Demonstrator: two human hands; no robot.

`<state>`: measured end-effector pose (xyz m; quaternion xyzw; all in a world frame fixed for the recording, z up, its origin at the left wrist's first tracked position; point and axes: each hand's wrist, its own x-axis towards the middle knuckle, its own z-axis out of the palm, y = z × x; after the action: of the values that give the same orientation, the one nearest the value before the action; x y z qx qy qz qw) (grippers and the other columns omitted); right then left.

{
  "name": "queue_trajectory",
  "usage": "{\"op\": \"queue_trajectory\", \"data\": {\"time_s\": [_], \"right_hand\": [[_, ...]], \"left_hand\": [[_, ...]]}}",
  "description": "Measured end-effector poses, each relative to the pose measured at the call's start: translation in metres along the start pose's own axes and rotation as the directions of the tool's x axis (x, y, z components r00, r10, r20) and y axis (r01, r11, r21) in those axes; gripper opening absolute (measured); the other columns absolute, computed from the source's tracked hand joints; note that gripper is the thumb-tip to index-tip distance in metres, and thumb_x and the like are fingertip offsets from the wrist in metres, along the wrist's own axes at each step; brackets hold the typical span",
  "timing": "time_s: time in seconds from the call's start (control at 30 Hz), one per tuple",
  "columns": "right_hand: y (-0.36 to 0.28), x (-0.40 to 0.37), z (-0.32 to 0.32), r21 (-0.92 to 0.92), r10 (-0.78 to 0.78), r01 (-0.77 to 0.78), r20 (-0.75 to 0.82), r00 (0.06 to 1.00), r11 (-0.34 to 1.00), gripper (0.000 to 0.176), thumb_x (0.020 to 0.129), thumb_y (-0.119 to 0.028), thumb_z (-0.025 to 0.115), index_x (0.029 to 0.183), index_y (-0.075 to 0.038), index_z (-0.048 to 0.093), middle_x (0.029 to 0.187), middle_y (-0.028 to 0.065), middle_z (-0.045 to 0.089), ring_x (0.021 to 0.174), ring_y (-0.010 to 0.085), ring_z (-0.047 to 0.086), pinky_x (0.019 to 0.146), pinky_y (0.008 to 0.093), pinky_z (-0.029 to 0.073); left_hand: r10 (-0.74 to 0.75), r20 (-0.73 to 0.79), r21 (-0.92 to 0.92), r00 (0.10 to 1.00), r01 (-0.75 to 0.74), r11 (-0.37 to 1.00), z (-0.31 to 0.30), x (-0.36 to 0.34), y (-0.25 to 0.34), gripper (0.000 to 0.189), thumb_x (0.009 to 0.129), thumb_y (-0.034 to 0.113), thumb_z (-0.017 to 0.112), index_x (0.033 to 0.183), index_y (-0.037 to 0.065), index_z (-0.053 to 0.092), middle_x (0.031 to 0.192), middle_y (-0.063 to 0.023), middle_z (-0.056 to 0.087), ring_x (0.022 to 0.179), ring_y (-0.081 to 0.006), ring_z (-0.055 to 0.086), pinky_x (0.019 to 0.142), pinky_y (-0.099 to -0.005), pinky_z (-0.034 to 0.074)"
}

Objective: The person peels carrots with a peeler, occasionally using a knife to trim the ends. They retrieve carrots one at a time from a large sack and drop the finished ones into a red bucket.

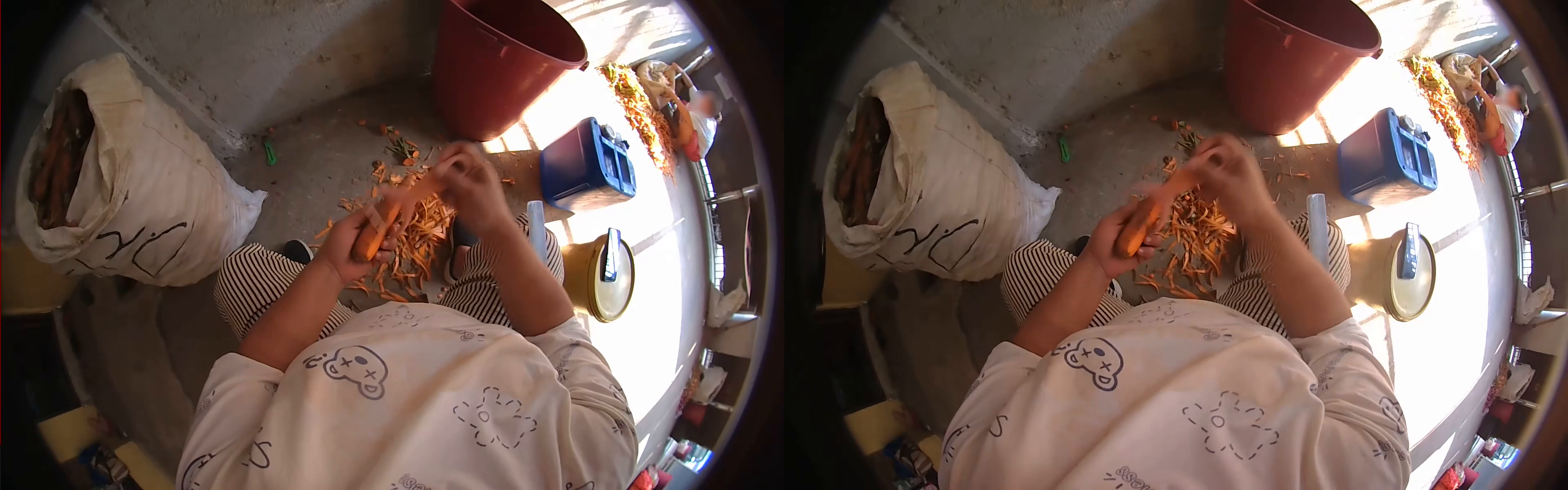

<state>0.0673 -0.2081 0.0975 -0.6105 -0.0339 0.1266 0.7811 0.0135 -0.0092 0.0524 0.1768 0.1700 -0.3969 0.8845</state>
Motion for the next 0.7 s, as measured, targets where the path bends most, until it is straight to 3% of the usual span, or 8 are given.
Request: {"op": "queue_trajectory", "data": {"time_s": [0.1,0.2,0.27,0.37,0.43,0.6,0.67,0.7], "right_hand": [[0.022,-0.008,0.018,0.093,0.044,-0.067,0.233,0.971,0.993,0.019,0.076,-0.013,0.06,0.086,-0.003,0.047,0.068,0.0045,0.053,0.05,0.007,0.048,0.04,0.0187,0.036],[0.025,0.025,-0.028,-0.067,0.001,-0.005,-0.058,0.998,0.998,0.021,0.076,-0.015,0.06,0.086,-0.003,0.047,0.069,0.0052,0.054,0.049,0.0069,0.047,0.04,0.0191,0.036],[0.016,0.044,-0.062,-0.506,-0.115,-0.065,-0.317,0.942,0.86,0.021,0.076,-0.016,0.06,0.087,-0.002,0.048,0.07,0.0065,0.055,0.049,0.0071,0.047,0.04,0.0199,0.036],[0.006,0.041,-0.071,-0.327,-0.135,0.012,-0.355,0.925,0.945,0.022,0.076,-0.016,0.06,0.087,-0.002,0.048,0.069,0.0059,0.054,0.048,0.007,0.047,0.04,0.0205,0.036],[0.004,0.021,-0.037,-0.015,-0.112,0.111,-0.201,0.973,0.994,0.02,0.076,-0.016,0.06,0.086,-0.003,0.048,0.067,0.0045,0.052,0.048,0.0066,0.046,0.04,0.0199,0.035],[0.017,-0.012,0.015,0.039,0.063,-0.075,0.251,0.966,0.996,0.019,0.075,-0.013,0.06,0.087,-0.004,0.049,0.068,0.0018,0.05,0.049,0.0059,0.045,0.042,0.0188,0.035],[0.023,0.007,-0.012,-0.071,0.104,-0.098,0.082,0.991,0.993,0.016,0.076,-0.012,0.059,0.086,-0.004,0.049,0.07,0.0021,0.051,0.051,0.0069,0.046,0.043,0.0203,0.037],[0.033,0.023,-0.037,0.018,0.035,-0.034,-0.019,0.999,0.999,0.016,0.076,-0.013,0.058,0.085,-0.003,0.049,0.072,0.0032,0.053,0.052,0.0076,0.047,0.044,0.0208,0.039]], "left_hand": [[0.035,-0.011,0.097,0.999,-0.034,0.995,-0.014,0.006,-0.003,0.034,0.087,0.031,0.038,0.111,0.008,0.04,0.078,-0.0062,0.043,0.064,-0.0129,0.042,0.05,-0.0213,0.037],[-0.004,0.085,0.099,0.996,-0.005,0.995,-0.013,0.0,-0.003,0.033,0.088,0.031,0.036,0.112,0.009,0.04,0.078,-0.0061,0.043,0.064,-0.0129,0.043,0.05,-0.0215,0.037],[0.0,0.08,0.103,0.997,-0.008,0.995,-0.011,-0.005,-0.004,0.032,0.088,0.03,0.036,0.111,0.008,0.04,0.078,-0.0061,0.043,0.065,-0.0128,0.043,0.051,-0.0217,0.037],[0.011,0.034,0.039,0.999,-0.012,0.999,-0.005,-0.005,-0.003,0.031,0.087,0.03,0.037,0.107,0.007,0.041,0.078,-0.0063,0.044,0.064,-0.0126,0.043,0.05,-0.0219,0.037],[-0.007,0.028,-0.008,1.0,0.007,1.0,-0.004,-0.001,-0.004,0.03,0.087,0.03,0.038,0.104,0.006,0.043,0.077,-0.0066,0.045,0.064,-0.0125,0.044,0.05,-0.0219,0.037],[-0.038,0.025,0.178,0.999,0.033,0.983,-0.019,0.012,-0.001,0.029,0.087,0.032,0.039,0.097,0.006,0.046,0.074,-0.0076,0.048,0.063,-0.0128,0.044,0.049,-0.0221,0.036],[-0.03,0.143,0.163,0.989,0.007,0.987,-0.014,0.009,-0.005,0.031,0.088,0.033,0.036,0.1,0.006,0.044,0.075,-0.0066,0.046,0.063,-0.0127,0.043,0.049,-0.0222,0.036],[-0.078,0.11,0.089,0.991,0.068,0.994,-0.012,0.006,-0.005,0.031,0.088,0.034,0.036,0.104,0.008,0.042,0.076,-0.0052,0.044,0.063,-0.0124,0.042,0.049,-0.0222,0.036]]}}
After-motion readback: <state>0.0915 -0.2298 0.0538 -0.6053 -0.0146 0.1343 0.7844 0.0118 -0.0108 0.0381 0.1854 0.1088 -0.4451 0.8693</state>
